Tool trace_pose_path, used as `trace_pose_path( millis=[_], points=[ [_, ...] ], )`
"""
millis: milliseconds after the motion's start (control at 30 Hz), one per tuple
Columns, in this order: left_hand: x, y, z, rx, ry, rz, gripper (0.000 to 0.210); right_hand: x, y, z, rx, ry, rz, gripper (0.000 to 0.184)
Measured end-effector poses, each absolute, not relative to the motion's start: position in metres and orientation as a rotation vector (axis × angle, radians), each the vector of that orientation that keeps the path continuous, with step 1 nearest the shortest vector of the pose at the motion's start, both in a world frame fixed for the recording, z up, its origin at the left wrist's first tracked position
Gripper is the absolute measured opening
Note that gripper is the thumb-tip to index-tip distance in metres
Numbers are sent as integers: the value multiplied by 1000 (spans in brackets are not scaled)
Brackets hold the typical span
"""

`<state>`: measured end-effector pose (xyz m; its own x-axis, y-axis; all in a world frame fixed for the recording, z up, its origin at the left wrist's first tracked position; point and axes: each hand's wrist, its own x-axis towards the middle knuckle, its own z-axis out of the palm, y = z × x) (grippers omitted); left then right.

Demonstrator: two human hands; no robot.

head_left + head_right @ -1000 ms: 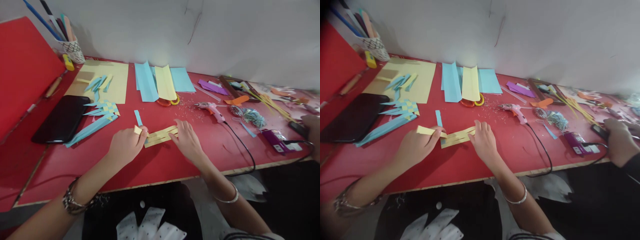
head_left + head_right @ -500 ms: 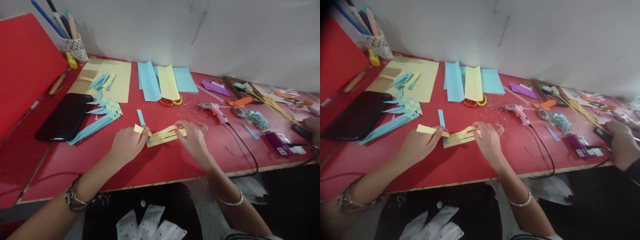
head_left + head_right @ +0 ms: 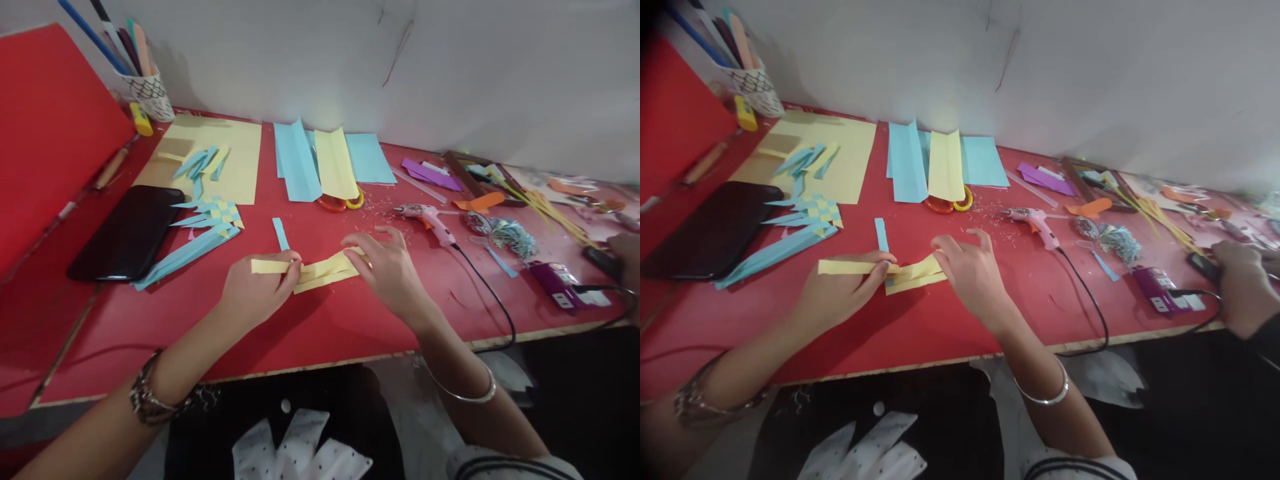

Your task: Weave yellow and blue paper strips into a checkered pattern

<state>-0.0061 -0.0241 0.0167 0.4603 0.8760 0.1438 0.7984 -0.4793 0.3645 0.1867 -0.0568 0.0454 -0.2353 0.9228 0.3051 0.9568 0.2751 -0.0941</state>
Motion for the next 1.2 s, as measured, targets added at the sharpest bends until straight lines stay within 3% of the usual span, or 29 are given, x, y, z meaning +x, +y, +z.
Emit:
trace_pose_path(
  millis=[333,567,833,1000,1200],
  points=[
    [-6,-26,16,2398,1382,566,32,164,-44,65,-1572,-2375,-256,25],
    [-7,-24,16,2408,1400,538,32,150,-42,79,-1517,-2315,296,16],
    [-3,-26,21,2441,1428,505,31,151,-31,65,-1369,-2032,703,16],
    [0,-25,22,2546,1468,344,47,149,-25,49,-1210,-1811,1065,11],
    [1,-22,18,2588,1511,337,47,144,-23,45,-1169,-1672,1201,10]
  ],
)
